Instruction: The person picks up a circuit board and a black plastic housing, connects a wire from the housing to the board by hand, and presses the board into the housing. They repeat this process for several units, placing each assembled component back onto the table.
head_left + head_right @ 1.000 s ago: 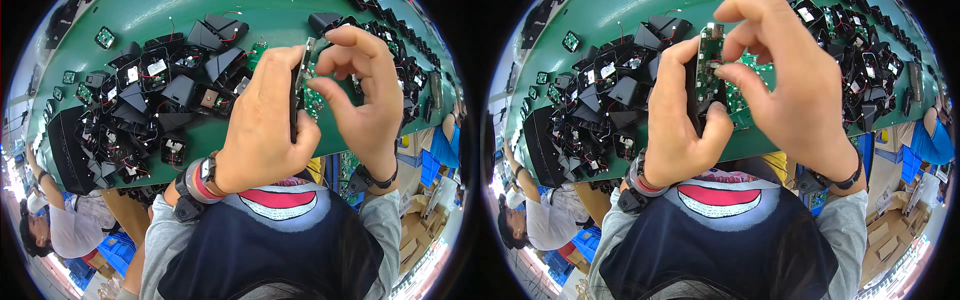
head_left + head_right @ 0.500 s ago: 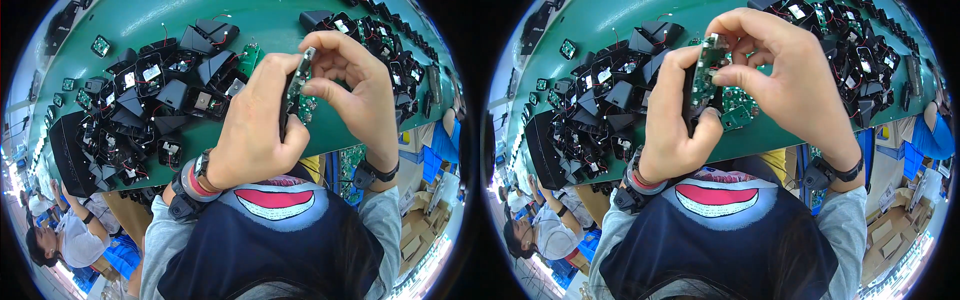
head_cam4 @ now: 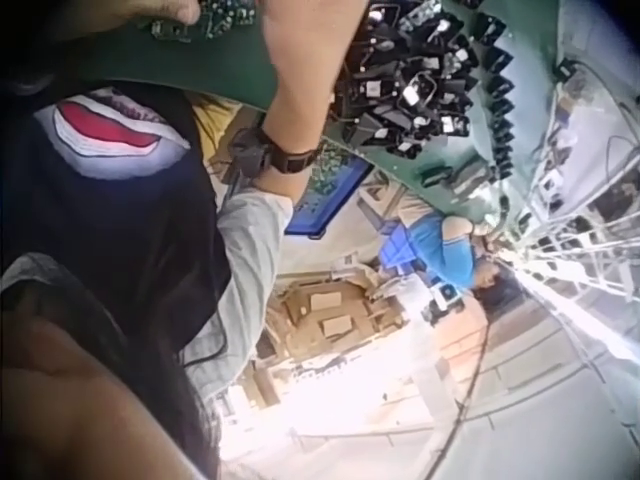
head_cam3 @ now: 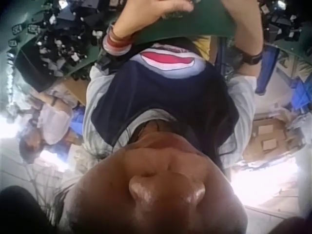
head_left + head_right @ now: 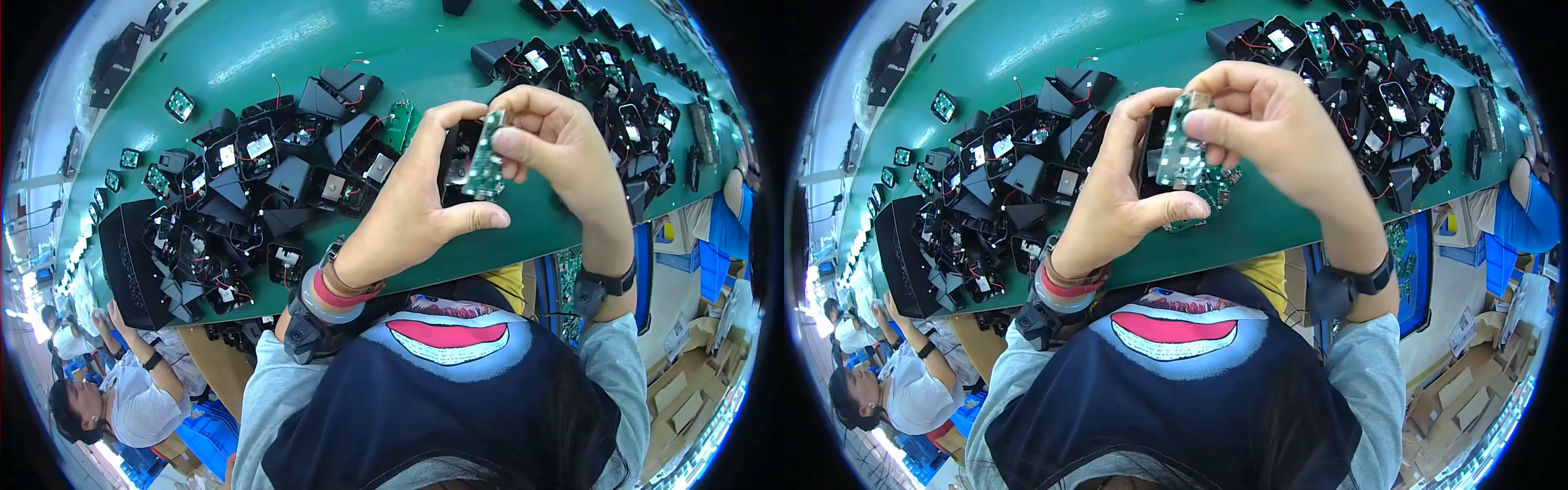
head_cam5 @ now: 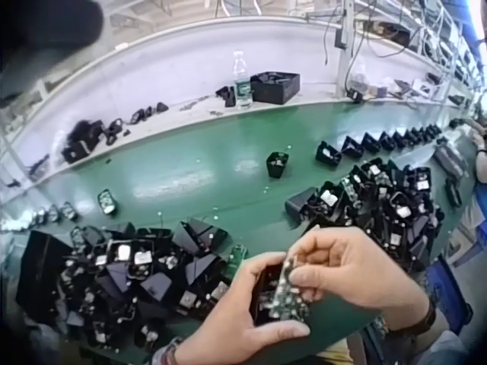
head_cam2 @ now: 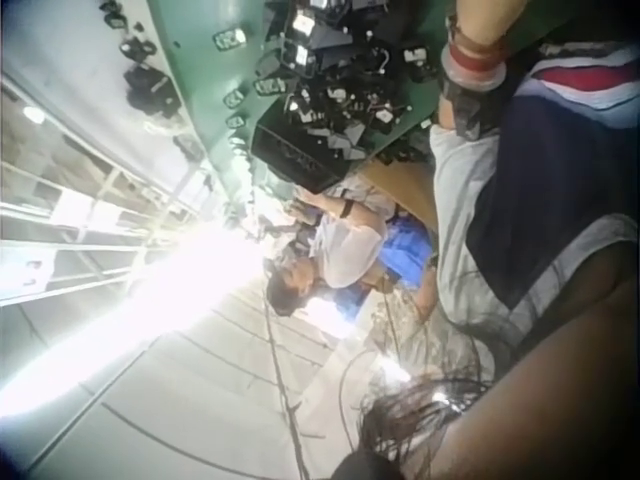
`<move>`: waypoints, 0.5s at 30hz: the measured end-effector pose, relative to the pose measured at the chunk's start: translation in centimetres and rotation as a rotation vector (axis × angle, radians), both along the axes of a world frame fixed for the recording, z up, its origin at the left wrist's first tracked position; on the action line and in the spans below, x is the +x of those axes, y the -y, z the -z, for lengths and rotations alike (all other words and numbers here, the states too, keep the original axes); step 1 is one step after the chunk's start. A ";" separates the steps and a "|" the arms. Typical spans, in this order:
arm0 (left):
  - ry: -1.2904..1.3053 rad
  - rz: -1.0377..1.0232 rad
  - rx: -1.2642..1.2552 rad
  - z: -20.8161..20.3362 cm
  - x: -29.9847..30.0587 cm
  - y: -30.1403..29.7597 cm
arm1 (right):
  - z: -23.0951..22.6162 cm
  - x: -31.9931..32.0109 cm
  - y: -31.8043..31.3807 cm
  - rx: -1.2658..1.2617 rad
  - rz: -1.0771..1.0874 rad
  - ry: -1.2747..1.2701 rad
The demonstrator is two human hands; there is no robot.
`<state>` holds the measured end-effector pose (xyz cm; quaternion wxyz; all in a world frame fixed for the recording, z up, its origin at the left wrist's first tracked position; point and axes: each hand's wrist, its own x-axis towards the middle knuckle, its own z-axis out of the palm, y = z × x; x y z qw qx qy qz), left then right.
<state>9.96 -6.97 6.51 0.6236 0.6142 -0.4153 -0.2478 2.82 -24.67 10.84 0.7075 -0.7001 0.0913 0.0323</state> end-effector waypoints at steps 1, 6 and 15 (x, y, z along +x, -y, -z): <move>0.006 -0.026 -0.035 0.4 0.0 0.0 | 0.3 -0.1 -0.8 -0.024 0.059 0.058; -0.017 -0.070 -0.133 0.4 0.1 0.3 | 0.6 -0.5 -4.3 -0.282 0.223 0.255; -0.224 -0.114 -0.201 -0.4 0.3 0.0 | 2.0 0.8 -4.4 -0.651 0.541 0.295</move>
